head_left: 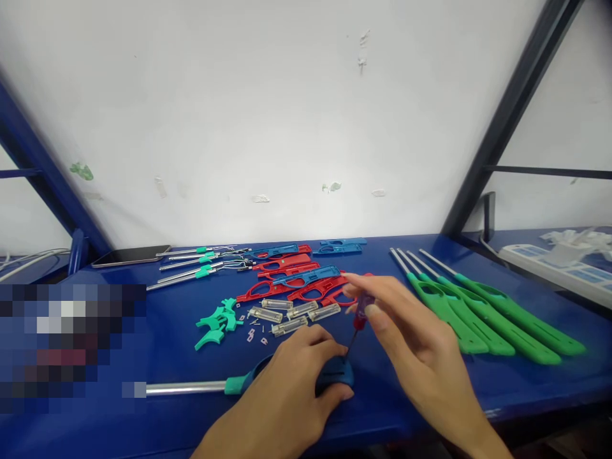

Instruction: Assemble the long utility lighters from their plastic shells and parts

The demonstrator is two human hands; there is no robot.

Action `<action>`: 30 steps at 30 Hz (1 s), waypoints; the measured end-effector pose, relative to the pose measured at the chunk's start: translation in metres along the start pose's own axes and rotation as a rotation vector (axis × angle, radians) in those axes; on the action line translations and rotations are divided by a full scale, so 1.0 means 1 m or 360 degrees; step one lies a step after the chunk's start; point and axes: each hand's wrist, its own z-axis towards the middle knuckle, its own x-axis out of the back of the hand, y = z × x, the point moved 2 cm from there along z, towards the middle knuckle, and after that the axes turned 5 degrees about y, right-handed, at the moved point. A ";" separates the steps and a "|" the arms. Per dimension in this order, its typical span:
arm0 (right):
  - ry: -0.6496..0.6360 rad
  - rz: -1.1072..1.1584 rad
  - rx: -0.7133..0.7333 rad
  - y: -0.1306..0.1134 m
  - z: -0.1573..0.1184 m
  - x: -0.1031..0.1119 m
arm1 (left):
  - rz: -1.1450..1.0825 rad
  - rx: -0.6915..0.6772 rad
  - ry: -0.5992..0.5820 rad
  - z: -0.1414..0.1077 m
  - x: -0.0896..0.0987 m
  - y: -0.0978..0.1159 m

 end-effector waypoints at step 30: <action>-0.0031 -0.0610 0.0170 0.037 -0.040 0.036 | 0.0765 -0.0417 -0.0068 -0.001 -0.008 0.013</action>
